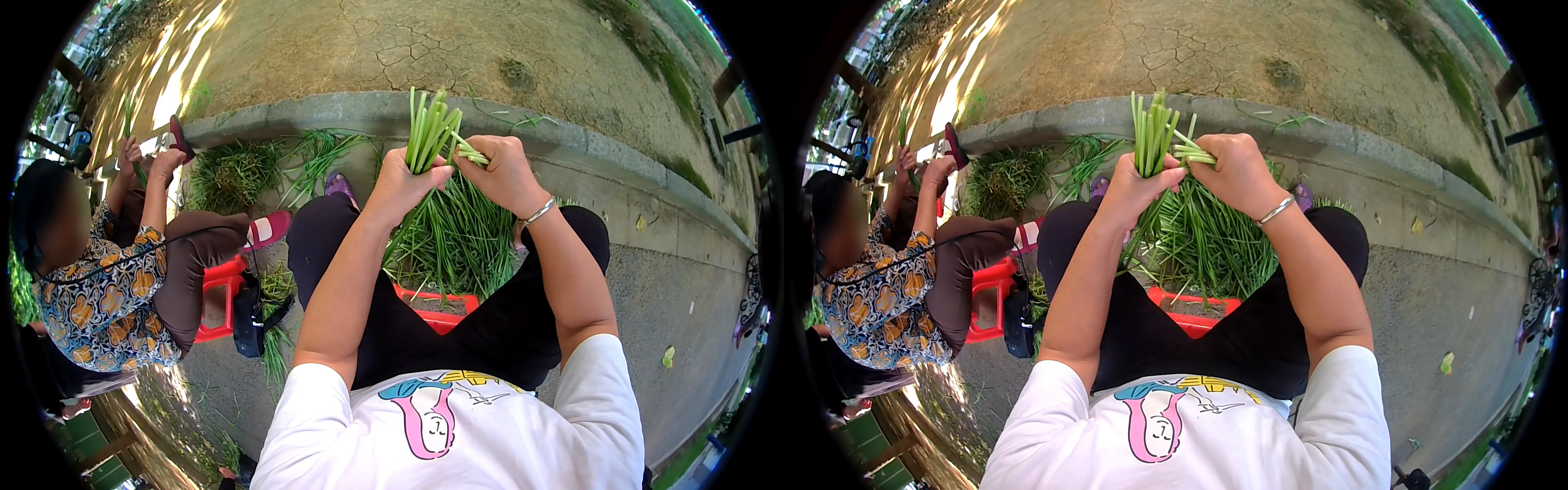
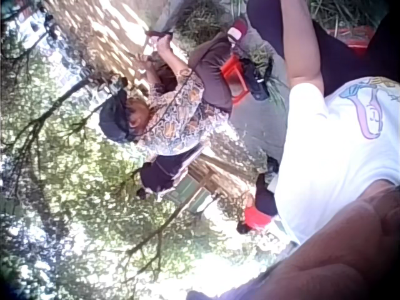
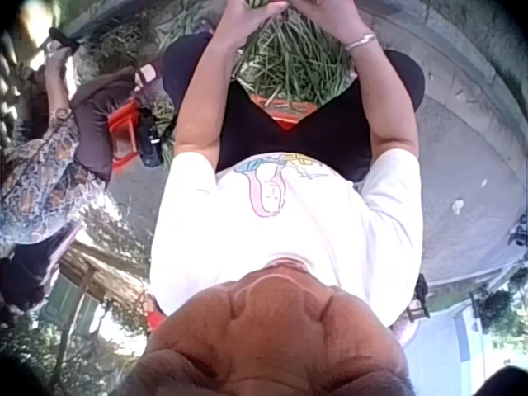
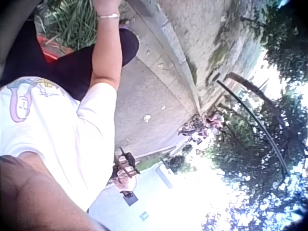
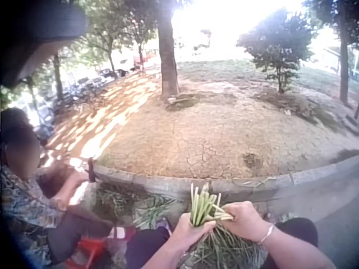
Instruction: The person holds a bundle of green stalks, peels away the outer layer from each stalk by hand, and places the cleaned stalks onto a pile on the ground while sitting on a stool.
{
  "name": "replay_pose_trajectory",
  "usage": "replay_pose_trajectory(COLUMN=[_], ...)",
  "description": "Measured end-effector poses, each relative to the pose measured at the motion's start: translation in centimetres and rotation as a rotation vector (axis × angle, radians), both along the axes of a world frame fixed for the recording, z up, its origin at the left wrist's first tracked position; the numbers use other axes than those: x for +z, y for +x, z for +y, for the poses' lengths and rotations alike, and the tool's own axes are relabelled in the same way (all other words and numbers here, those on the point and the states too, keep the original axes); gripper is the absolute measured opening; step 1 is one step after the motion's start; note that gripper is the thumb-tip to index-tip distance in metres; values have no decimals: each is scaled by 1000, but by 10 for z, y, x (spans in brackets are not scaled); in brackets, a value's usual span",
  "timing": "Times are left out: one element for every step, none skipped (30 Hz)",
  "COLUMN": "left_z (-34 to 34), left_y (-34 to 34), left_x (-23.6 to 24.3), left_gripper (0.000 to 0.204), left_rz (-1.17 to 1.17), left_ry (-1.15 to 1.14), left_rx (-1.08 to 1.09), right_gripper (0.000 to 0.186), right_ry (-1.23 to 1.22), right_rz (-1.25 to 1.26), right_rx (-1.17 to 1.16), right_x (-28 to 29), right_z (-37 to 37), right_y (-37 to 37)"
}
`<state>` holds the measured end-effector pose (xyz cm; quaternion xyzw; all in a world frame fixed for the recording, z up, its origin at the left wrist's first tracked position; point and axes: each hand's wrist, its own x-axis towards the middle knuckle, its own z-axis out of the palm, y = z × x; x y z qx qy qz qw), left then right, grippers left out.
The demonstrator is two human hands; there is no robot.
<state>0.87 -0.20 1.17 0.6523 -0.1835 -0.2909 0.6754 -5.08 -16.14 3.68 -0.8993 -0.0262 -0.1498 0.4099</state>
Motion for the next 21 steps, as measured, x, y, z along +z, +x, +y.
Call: replay_pose_trajectory(left_z=[0, -1, -1, -1, -1, -1, -2, -1, -1, -1, -1, -1, -1, -1, -1, 0, 0, 0, 0, 0, 0], left_y=[0, 0, 0, 0, 0, 0, -1, -1, -2, -2, -2, -2, -2, -1, -1, -1, -1, -1, 0, 0, 0], left_x=[-1, -2, -3, -3, -3, -3, -2, -1, -1, 0, 0, 0, 0, 0, 0, 1, 2, 2, 2, 3, 3], left_gripper=[8, 9, 9, 9, 9, 9, 9, 9, 9, 9, 9, 9, 10, 10, 10, 11, 11, 11, 12, 12, 12], left_rz=[-7, -15, -15, -20, -26, -27, -25, -22, -22, -25, -27, -28, -25, -24, -25, -9, 4, 2, 13, 24, 21], left_ry=[-11, -22, -22, -21, -21, -22, -20, -17, -17, -15, -15, -15, -17, -21, -22, -17, -12, -14, -15, -18, -21], left_rx=[9, 18, 16, 20, 23, 22, 26, 31, 31, 38, 45, 45, 50, 54, 54, 58, 63, 62, 59, 54, 52], right_gripper=[13, 13, 13, 13, 13, 13, 13, 12, 12, 11, 10, 10, 9, 9, 9, 9, 11, 11, 12, 14, 14], right_ry=[-16, -32, -32, -39, -48, -48, -42, -35, -35, -28, -21, -22, -11, -1, -2, 40, 82, 80, 134, 186, 184], right_rz=[-18, -35, -35, -60, -85, -85, -101, -117, -117, -121, -125, -126, -129, -133, -135, -97, -61, -64, -18, 27, 23], right_rx=[-2, -4, -5, -13, -20, -21, -39, -56, -56, -71, -86, -86, -105, -124, -125, -146, -168, -169, -197, -226, -228], right_x=[-1, -3, -3, -3, -3, -4, -4, -4, -4, -2, -1, -2, -3, -3, -4, -4, -4, -5, -6, -7, -9], right_z=[0, 1, 1, 2, 2, 2, 2, 2, 1, 1, 0, -1, -3, -4, -5, -6, -7, -9, -10, -12, -15], right_y=[1, 1, 2, 2, 2, 2, 1, 1, 1, 1, 1, 1, 1, 1, 1, 1, 1, 2, 3, 3, 4])
